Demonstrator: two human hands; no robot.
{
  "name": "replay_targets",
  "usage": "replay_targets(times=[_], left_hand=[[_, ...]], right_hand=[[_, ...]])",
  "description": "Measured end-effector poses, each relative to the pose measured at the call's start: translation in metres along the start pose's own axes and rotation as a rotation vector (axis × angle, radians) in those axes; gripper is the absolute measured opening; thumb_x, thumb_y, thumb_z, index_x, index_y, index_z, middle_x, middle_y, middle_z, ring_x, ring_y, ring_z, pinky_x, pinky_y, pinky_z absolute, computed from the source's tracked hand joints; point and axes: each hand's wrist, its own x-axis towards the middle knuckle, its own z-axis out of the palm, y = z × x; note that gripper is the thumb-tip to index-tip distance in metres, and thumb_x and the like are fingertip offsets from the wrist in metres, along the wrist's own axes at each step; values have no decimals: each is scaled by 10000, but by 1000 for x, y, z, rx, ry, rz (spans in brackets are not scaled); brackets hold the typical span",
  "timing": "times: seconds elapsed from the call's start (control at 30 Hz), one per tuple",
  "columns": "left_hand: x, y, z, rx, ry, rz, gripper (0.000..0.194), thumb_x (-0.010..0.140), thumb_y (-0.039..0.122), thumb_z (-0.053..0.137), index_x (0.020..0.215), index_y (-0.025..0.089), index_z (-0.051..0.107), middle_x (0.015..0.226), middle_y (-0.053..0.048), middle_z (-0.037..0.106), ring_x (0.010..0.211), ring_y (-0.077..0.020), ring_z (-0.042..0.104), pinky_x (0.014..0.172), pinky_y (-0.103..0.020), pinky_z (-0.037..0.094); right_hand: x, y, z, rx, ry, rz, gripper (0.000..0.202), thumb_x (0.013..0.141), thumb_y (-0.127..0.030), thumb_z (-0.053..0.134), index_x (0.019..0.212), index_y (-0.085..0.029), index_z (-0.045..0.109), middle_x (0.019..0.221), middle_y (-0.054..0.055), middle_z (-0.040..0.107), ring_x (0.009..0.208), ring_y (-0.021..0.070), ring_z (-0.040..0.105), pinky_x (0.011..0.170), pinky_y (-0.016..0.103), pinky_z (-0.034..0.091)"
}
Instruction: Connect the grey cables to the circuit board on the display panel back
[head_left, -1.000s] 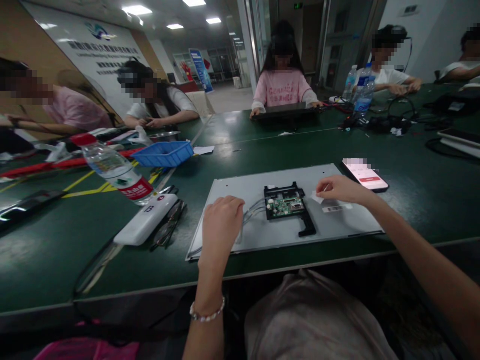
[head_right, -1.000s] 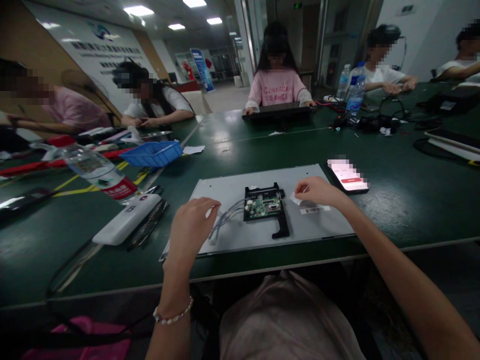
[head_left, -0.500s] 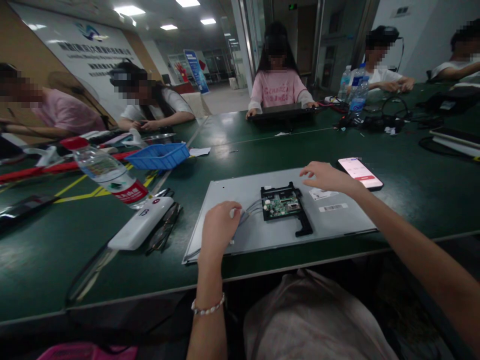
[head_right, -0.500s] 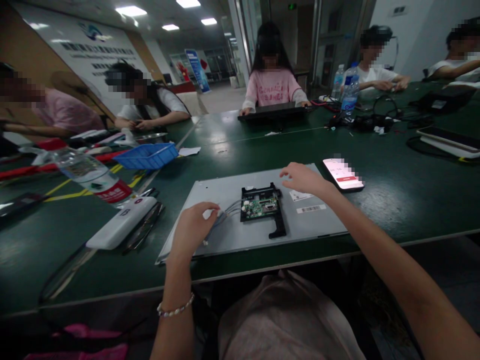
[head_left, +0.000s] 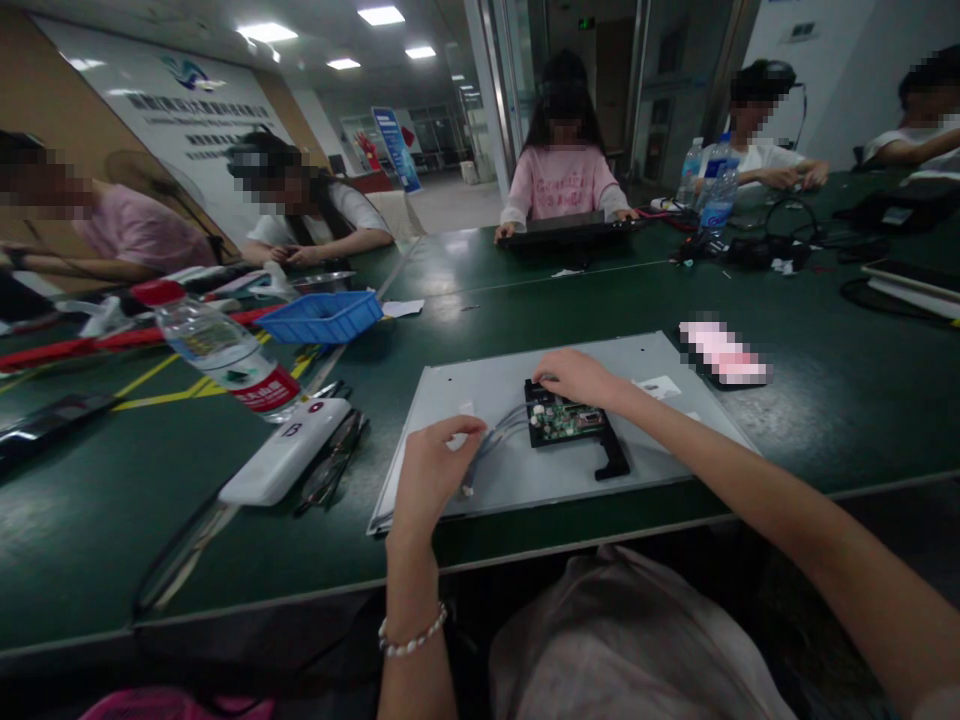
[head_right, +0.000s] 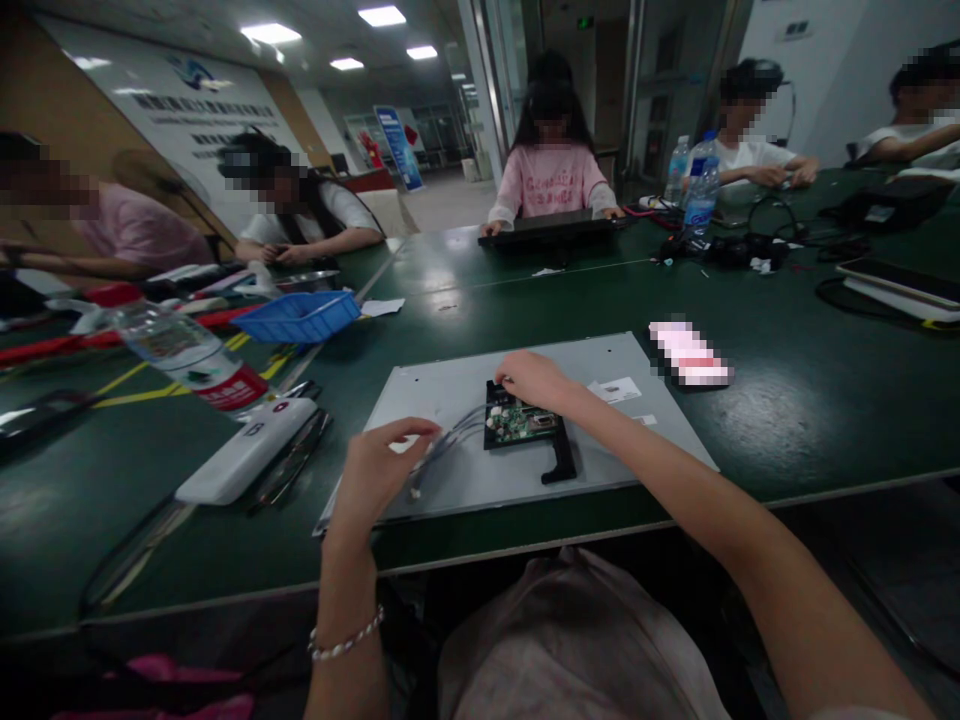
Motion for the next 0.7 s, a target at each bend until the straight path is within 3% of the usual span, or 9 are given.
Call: replay_targets(times=[0.1,0.23,0.43,0.7], left_hand=[[1,4,-1,46,52,136,204,847,268,515,898,217,706,912,-21,728,854,-190,661,832,-313,498],[2,6,-2,114,4,311,248,866,189,459,931,204,697,962,-46,715,955,-199,637,897,-340,473],[2,2,0,225,-63,175,274,876,171,421,972,209,676,1016,-44,708,941,-195,652,897,-330,475],[6,-3,2,308,-134,112,291,880,202,400,994,195,668,1044,-72,707,973,-228,657,914,-347,472]], right_hand=[[-3,-1,-1,-27,28,18,203,882,-188,536,951,-183,726,993,71,723,966,203,635,824,274,447],[-9,1,-17,-61,65,15,208,894,-206,523,937,-189,727,1006,71,713,954,205,634,824,284,444],[-33,29,-39,-135,123,96,219,883,-199,519,963,-189,723,1037,77,702,961,224,631,837,323,458],[-55,70,-28,-8,59,165,244,854,-224,524,949,-175,743,1001,80,728,945,220,654,874,334,469]])
